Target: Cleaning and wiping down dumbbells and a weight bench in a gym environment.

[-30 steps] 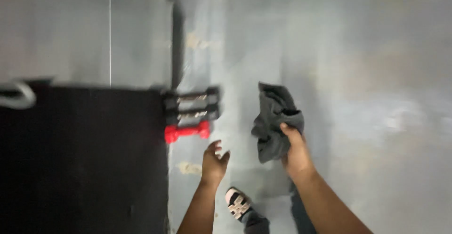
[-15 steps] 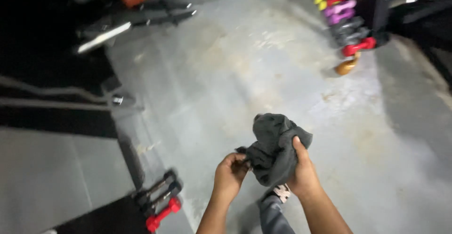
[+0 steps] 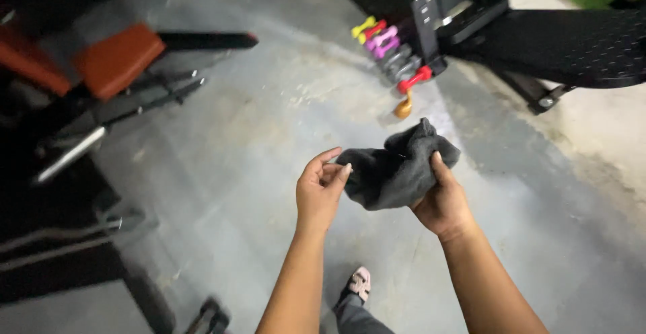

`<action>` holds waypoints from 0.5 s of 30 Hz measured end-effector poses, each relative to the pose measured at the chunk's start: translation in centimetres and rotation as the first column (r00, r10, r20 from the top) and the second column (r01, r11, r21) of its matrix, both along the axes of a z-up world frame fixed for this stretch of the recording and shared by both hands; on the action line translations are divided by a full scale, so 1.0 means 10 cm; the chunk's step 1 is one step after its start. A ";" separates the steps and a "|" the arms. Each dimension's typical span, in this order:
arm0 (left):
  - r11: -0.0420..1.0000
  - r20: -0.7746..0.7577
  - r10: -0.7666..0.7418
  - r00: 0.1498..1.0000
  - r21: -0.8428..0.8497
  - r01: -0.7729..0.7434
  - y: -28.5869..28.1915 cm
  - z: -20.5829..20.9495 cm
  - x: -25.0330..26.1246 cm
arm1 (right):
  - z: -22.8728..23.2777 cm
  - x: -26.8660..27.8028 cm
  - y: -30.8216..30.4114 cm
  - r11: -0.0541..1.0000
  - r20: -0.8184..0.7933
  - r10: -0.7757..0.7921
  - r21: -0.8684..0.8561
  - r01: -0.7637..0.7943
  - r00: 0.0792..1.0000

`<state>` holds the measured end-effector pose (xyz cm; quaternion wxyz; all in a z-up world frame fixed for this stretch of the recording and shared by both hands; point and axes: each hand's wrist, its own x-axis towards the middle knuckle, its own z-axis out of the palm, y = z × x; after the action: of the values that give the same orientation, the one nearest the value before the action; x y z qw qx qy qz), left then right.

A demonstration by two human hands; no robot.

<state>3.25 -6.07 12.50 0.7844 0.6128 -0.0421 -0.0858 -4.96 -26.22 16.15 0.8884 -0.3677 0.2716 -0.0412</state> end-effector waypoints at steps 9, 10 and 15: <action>0.992 -0.021 -0.113 0.993 -0.054 0.112 -0.80 -0.27 0.76 | 0.39 -0.03 -0.98 0.978 0.046 -0.203 0.056 0.200 0.978; 0.993 -0.018 -0.105 0.994 -0.048 0.104 -0.84 -0.32 0.91 | 0.38 0.01 -1.08 0.971 0.092 -0.224 0.104 0.215 0.970; 0.984 -0.007 -0.176 0.984 -0.035 0.176 -1.14 0.10 1.56 | 0.43 0.59 -1.55 0.990 0.194 -0.142 0.008 0.143 0.971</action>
<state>18.83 -17.48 13.47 0.7845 0.5925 -0.0936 -0.1572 0.97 -41.68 20.45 0.9043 -0.3444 0.2090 -0.1414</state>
